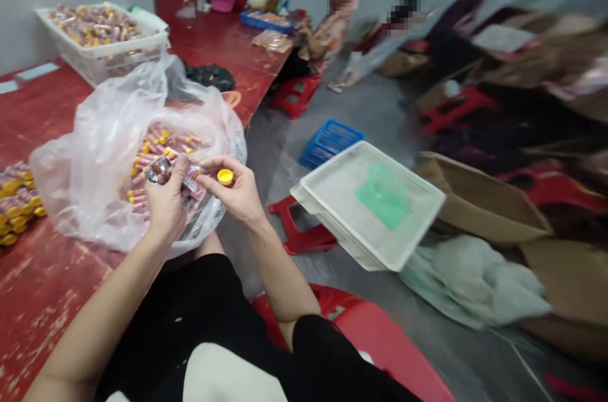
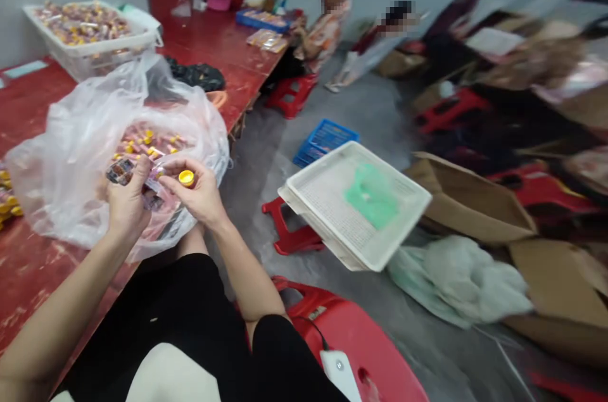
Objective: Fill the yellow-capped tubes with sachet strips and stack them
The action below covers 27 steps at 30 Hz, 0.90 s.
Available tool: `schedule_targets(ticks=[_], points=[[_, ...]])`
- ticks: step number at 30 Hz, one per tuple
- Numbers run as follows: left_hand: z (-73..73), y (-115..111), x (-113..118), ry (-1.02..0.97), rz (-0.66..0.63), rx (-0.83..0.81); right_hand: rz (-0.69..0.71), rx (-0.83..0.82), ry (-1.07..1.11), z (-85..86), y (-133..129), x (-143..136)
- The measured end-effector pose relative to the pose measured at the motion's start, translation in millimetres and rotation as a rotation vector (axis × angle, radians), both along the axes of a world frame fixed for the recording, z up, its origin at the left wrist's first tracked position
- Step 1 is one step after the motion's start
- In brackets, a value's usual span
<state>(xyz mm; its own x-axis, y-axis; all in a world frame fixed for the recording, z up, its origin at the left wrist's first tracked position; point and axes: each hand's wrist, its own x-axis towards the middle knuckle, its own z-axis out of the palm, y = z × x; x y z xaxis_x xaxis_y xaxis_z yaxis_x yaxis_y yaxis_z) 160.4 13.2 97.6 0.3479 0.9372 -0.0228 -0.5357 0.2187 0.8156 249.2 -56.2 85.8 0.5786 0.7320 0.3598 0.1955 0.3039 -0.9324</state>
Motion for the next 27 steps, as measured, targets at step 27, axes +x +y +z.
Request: schedule_targets(ticks=[27], points=[[46.9,-124.8,152.6,0.031,-0.699,0.083,-0.444,0.125,-0.057,40.0,-180.7,137.1]])
